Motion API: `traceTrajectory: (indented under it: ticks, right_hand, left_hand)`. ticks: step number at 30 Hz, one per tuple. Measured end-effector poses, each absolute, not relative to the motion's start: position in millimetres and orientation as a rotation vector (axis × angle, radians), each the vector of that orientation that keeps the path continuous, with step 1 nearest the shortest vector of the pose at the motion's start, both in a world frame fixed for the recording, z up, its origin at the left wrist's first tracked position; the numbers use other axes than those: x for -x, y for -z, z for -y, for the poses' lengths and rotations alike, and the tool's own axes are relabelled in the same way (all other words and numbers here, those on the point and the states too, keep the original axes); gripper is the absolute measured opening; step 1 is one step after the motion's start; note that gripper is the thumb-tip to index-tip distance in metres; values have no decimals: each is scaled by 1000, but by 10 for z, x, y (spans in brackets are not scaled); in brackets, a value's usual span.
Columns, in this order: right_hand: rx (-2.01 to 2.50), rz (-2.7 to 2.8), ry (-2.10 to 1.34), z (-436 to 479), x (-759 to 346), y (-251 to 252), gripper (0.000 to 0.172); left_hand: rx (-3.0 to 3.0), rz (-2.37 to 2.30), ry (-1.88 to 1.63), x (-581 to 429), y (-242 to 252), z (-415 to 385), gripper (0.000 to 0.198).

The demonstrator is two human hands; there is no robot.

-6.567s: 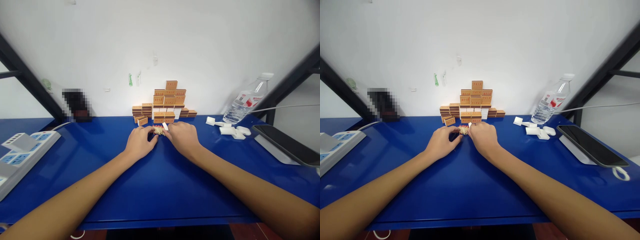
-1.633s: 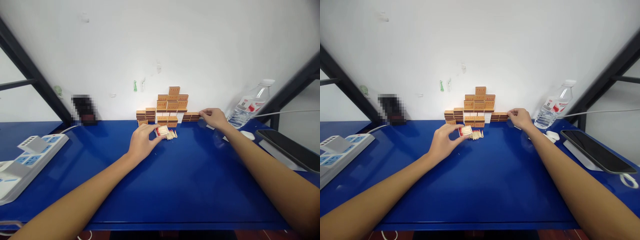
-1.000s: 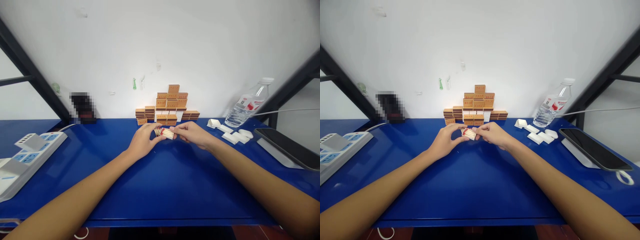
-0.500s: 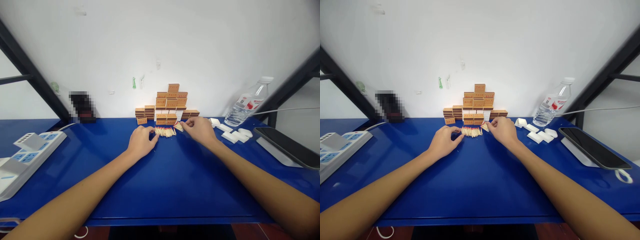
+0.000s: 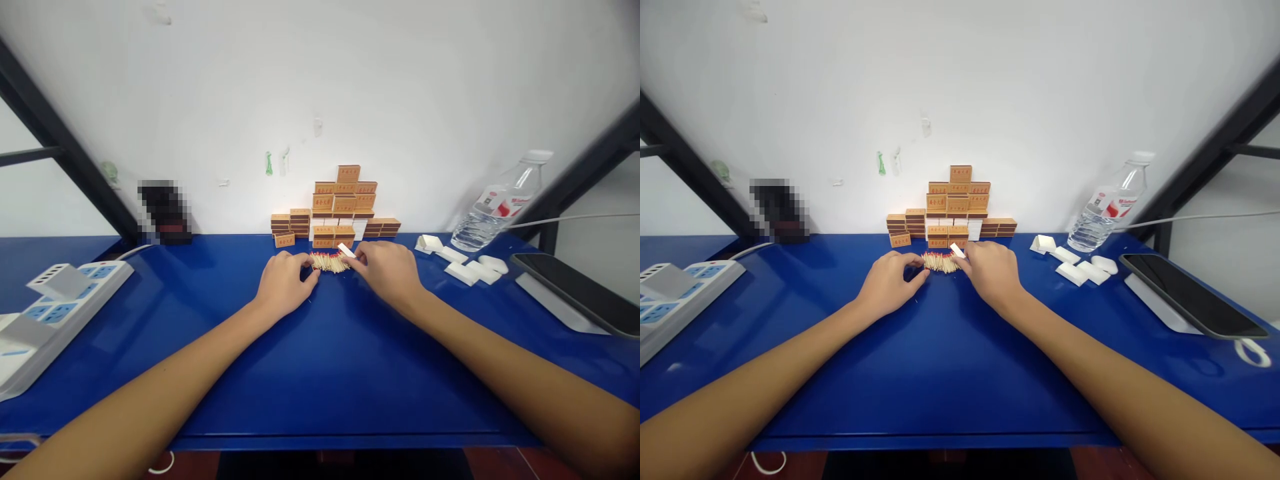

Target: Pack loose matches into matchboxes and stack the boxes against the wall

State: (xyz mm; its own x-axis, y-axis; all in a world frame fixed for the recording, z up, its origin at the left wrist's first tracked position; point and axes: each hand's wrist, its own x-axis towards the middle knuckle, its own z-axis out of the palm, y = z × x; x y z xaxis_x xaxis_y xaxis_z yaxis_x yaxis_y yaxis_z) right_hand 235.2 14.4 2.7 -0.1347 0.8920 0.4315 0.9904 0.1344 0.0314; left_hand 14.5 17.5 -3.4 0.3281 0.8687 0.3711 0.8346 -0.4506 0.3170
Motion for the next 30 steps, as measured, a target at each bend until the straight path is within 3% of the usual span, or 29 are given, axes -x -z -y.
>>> traceTrajectory:
  ticks: [9, 30]
  right_hand:
    - [1789, 2117, 564, -124, -2359, -73, 32]
    - [1948, 1788, 349, -323, -2916, -309, 32]
  left_hand:
    - [-2512, -1598, -776, -130, 41, -166, 17]
    - [-2476, -1580, -837, -111, 11, -181, 10]
